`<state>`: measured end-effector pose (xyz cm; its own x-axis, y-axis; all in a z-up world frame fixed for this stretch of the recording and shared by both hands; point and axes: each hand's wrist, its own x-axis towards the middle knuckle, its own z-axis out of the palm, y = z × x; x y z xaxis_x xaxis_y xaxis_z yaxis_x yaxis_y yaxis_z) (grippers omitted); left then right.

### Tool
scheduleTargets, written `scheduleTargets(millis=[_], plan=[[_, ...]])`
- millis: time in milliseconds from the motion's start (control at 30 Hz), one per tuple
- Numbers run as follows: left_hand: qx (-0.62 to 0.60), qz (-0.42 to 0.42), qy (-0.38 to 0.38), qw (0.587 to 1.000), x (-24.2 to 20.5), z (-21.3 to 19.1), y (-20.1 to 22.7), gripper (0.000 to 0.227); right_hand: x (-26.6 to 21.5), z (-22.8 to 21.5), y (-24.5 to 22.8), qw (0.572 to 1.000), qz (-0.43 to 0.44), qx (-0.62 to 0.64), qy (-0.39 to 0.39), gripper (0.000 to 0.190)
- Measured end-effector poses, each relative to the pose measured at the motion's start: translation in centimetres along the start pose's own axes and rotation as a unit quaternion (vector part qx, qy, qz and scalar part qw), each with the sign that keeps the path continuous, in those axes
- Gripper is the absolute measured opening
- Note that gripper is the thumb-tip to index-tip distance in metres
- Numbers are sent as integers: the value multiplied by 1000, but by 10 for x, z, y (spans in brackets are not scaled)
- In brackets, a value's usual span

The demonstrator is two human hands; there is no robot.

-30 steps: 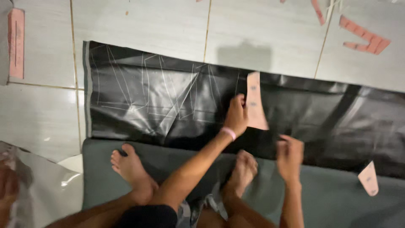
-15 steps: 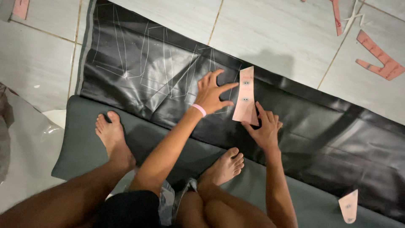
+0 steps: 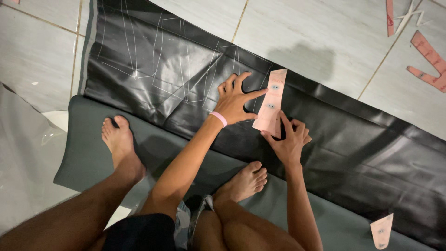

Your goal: The person places a pink paper pattern onto a large black fabric sheet laid on the floor. Using a white marking tool, they trace the outline of the pattern onto the fabric. The person repeats this process, moving the pattern to adjacent positions and tracing multiple shapes.

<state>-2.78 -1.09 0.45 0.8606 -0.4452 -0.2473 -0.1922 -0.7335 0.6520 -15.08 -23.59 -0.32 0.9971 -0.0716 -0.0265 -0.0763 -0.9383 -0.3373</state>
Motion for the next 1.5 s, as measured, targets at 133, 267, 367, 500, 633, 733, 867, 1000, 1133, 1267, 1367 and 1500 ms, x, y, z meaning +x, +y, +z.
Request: scheduleTargets(millis=[133, 267, 367, 500, 633, 733, 867, 1000, 1133, 1267, 1367, 1500], plan=[[6, 2, -9, 1000, 0, -2, 0, 85, -1, 2, 2, 1000, 4, -6, -8, 87], [16, 5, -12, 1000, 1, 0, 0, 86, -3, 2, 5, 1000, -2, 1, -7, 88], [18, 6, -11, 1000, 2, 0, 1, 86, -2, 1, 6, 1000, -7, 5, -5, 88], [21, 11, -9, 1000, 1, 1, -3, 88, -3, 4, 4, 1000, -5, 0, -8, 86], [15, -4, -31, 999, -1, 8, -6, 83, -2, 1, 6, 1000, -8, -3, -18, 81], [47, 44, 48, 997, -1, 16, -10, 59, -2, -2, 5, 1000, -1, -1, -31, 74], [55, 34, 42, 997, -2, 20, -11, 54, -1, -3, 3, 1000, -9, 7, -23, 73], [36, 22, 12, 999, -3, 7, -3, 67, -2, -4, 2, 1000, 1, 14, -22, 74], [49, -9, -81, 995, 0, -11, 7, 99, 2, -5, 2, 999, -9, -11, -30, 74], [73, -3, -91, 993, 2, -4, 7, 106, -1, -2, 2, 1000, -1, 3, -30, 76], [167, 40, -38, 984, 8, 28, 15, 93, -3, -2, 11, 999, 12, 8, -33, 75], [248, 43, 61, 966, 25, 78, 54, 66, 15, -11, 25, 969, 20, 243, -32, 65]])
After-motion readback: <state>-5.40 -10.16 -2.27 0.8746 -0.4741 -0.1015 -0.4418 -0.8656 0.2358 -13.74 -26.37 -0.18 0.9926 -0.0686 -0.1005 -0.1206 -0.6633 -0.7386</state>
